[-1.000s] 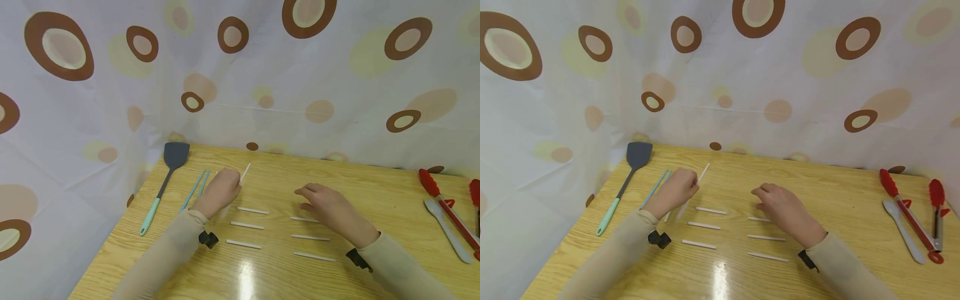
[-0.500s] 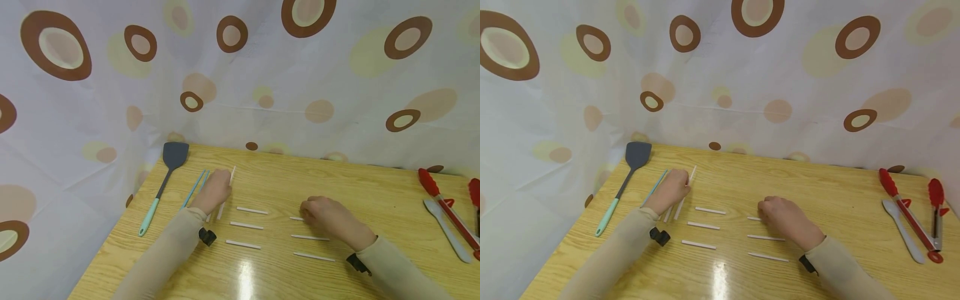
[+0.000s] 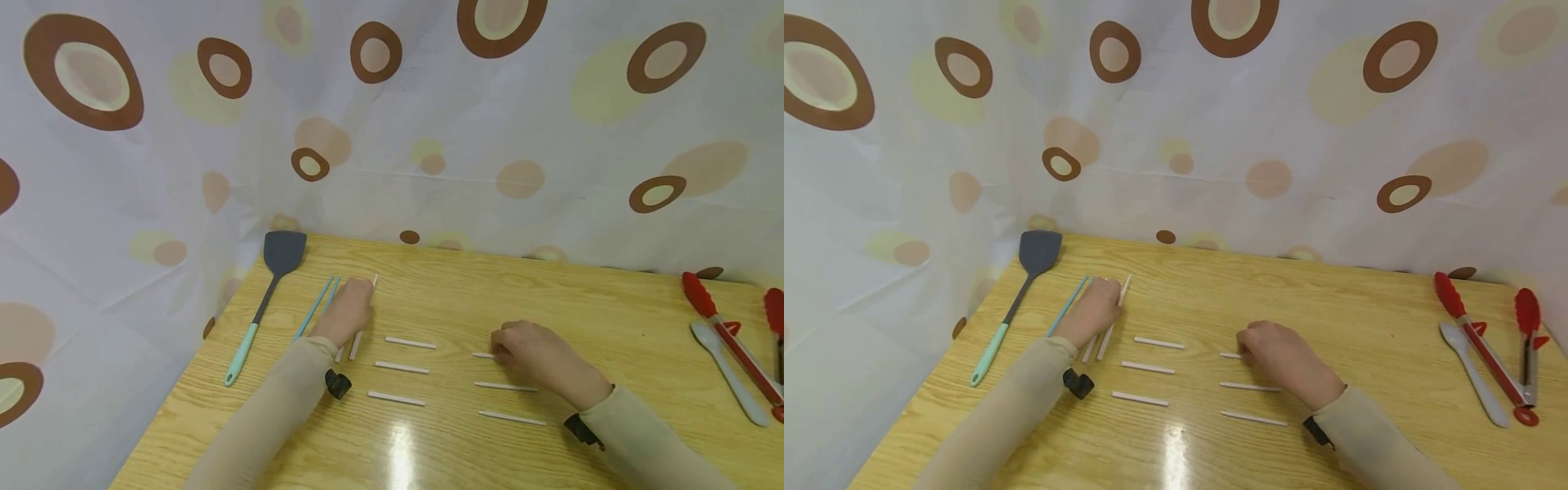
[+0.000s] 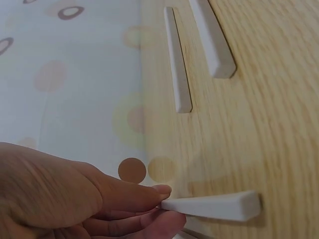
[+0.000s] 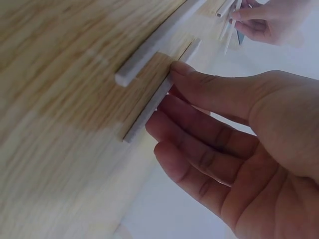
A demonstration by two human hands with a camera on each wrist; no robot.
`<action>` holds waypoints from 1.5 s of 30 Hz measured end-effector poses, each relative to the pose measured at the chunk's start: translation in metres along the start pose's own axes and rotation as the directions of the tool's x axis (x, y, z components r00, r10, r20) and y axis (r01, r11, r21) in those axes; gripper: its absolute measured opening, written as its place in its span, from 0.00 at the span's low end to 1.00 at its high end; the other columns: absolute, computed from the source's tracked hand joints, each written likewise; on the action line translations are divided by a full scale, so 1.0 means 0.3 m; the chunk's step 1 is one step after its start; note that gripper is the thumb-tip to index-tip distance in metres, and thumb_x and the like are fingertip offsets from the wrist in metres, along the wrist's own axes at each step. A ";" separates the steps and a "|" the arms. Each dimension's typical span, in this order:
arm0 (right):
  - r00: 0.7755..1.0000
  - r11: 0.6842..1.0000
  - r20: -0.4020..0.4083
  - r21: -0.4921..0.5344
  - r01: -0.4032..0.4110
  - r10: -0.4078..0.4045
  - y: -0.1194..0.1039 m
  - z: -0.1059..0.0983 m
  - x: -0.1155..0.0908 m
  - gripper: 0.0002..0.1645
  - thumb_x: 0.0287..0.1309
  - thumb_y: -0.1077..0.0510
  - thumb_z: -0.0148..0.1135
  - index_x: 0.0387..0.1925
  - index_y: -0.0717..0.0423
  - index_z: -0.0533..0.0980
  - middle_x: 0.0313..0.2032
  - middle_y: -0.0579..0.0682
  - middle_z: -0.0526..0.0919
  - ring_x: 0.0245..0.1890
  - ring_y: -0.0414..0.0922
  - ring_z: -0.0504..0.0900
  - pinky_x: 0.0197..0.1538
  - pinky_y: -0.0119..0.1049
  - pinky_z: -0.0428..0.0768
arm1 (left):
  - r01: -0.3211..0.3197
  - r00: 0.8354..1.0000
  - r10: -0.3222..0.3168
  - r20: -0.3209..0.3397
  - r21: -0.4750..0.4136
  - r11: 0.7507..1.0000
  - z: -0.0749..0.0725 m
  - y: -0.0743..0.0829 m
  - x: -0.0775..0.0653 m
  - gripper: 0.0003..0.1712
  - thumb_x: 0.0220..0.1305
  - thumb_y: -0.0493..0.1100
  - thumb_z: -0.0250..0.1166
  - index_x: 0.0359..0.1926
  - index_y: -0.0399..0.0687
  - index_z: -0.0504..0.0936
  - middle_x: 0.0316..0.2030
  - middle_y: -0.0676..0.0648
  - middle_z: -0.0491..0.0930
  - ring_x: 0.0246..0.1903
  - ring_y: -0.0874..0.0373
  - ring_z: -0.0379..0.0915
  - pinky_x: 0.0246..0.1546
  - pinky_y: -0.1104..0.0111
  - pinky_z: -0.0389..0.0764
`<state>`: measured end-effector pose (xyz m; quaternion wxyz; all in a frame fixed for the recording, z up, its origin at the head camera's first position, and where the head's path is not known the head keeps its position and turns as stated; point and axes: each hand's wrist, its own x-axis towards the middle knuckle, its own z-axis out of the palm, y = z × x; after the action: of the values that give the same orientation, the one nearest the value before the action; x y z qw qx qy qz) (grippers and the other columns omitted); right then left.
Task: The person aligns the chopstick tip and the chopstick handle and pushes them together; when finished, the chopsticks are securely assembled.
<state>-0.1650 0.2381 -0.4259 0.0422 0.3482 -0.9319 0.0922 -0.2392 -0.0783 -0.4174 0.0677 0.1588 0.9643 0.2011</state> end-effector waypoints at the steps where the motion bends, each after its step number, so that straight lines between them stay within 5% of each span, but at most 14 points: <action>1: 1.000 1.000 0.000 -0.001 0.002 -0.002 0.000 0.000 0.001 0.10 0.49 0.66 0.76 0.29 0.51 0.81 0.28 0.43 0.80 0.27 0.40 0.79 0.29 0.33 0.78 | 0.000 1.000 0.000 -0.002 0.004 1.000 0.001 -0.002 0.001 0.04 0.64 0.23 0.57 0.37 0.28 0.79 0.20 0.45 0.72 0.14 0.60 0.64 0.12 0.73 0.67; 28: 1.000 1.000 -0.019 -0.027 0.012 -0.013 -0.006 0.005 -0.006 0.14 0.48 0.68 0.76 0.25 0.49 0.78 0.26 0.42 0.78 0.26 0.40 0.78 0.27 0.33 0.77 | -0.021 0.999 0.025 -0.039 0.092 0.996 0.004 -0.001 -0.002 0.01 0.64 0.26 0.61 0.37 0.30 0.79 0.23 0.44 0.74 0.19 0.59 0.64 0.18 0.71 0.68; 39: 1.000 0.998 0.007 -0.058 -0.015 0.015 -0.014 0.008 -0.006 0.12 0.53 0.66 0.73 0.28 0.53 0.76 0.26 0.43 0.75 0.25 0.41 0.77 0.26 0.33 0.77 | -0.084 0.996 0.089 -0.031 0.120 0.989 0.002 0.076 -0.028 0.08 0.65 0.36 0.68 0.34 0.33 0.79 0.24 0.45 0.77 0.20 0.60 0.70 0.23 0.70 0.76; 45: 1.000 0.999 -0.005 -0.039 0.007 -0.007 -0.004 -0.010 -0.005 0.13 0.59 0.69 0.66 0.33 0.56 0.69 0.20 0.43 0.70 0.19 0.38 0.69 0.20 0.32 0.70 | -0.150 0.989 0.150 0.006 0.122 0.981 0.029 0.130 -0.024 0.09 0.65 0.40 0.69 0.34 0.38 0.81 0.25 0.48 0.79 0.19 0.63 0.69 0.20 0.73 0.74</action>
<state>-0.1630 0.2387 -0.4231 0.0515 0.3504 -0.9322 0.0747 -0.2200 -0.0437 -0.4090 0.0410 0.2347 0.9601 0.1466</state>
